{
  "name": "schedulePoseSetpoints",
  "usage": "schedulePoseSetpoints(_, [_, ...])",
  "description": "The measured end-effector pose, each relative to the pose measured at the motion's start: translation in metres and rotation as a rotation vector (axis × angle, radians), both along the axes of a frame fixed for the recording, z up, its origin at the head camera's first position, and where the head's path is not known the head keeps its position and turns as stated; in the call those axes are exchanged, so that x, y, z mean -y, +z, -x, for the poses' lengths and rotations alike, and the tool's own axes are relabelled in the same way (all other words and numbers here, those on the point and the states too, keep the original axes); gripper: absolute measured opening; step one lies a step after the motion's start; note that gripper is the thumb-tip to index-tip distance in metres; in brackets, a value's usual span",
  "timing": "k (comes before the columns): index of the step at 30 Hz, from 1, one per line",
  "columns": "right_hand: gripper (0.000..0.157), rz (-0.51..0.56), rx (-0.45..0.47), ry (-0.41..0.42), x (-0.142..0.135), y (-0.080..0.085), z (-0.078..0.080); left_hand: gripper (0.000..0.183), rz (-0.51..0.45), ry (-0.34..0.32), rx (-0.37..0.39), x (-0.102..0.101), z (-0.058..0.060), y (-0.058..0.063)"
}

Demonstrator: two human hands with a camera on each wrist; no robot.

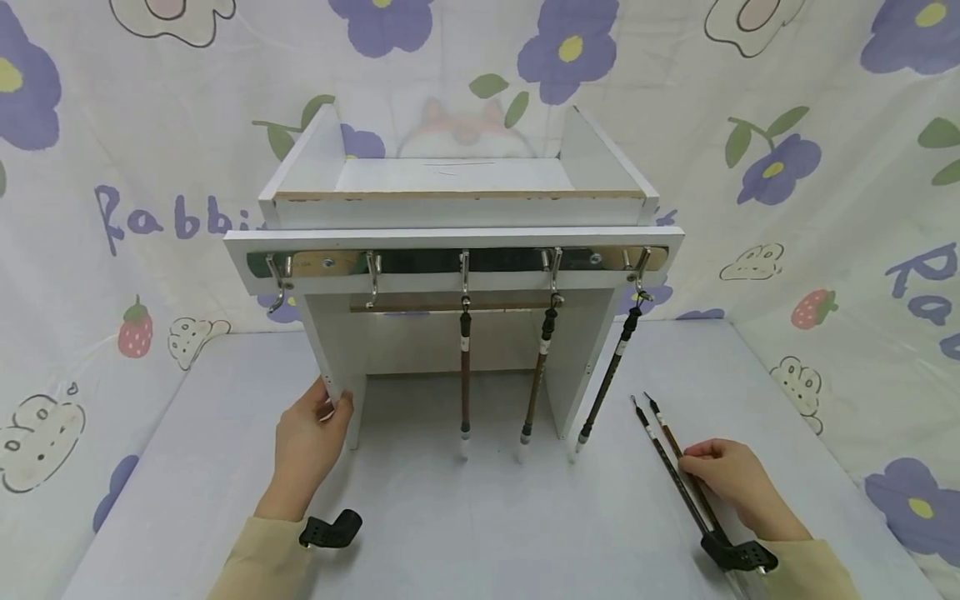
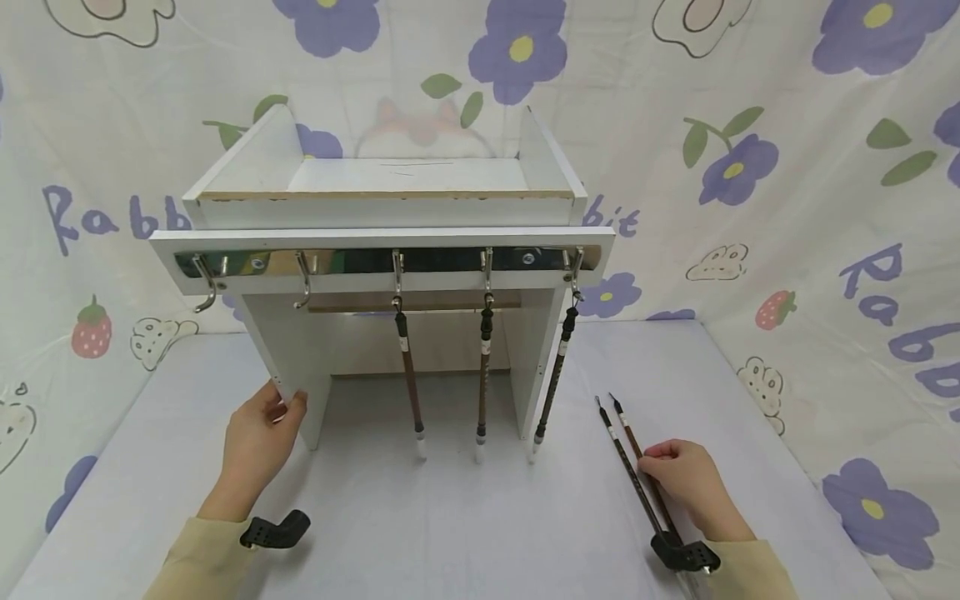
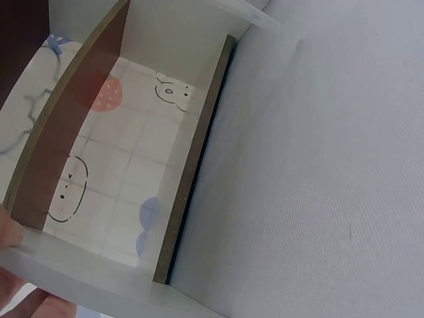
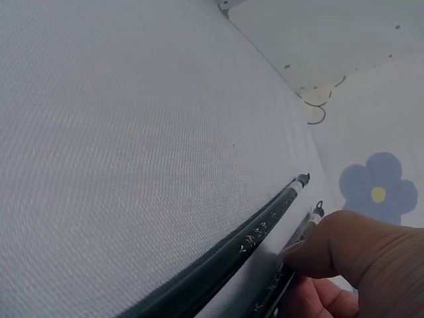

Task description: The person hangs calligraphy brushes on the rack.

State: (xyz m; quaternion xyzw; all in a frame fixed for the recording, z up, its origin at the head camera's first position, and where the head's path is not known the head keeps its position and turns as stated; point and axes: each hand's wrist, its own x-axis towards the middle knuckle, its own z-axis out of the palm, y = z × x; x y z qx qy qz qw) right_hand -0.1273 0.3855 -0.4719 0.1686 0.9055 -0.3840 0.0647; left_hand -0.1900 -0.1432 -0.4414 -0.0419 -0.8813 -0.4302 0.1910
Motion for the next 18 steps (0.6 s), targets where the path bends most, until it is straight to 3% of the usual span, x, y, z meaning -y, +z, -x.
schedulePoseSetpoints(10, [0.038, 0.015, 0.039, -0.036, -0.003, 0.003, 0.005, 0.036, -0.003, 0.003, -0.004, 0.0, 0.0, 0.001])
schedulePoseSetpoints(18, [0.042, 0.097, 0.001, -0.031, -0.004, 0.019, 0.004, 0.036, -0.001, 0.006, 0.013, 0.0, -0.001, 0.002])
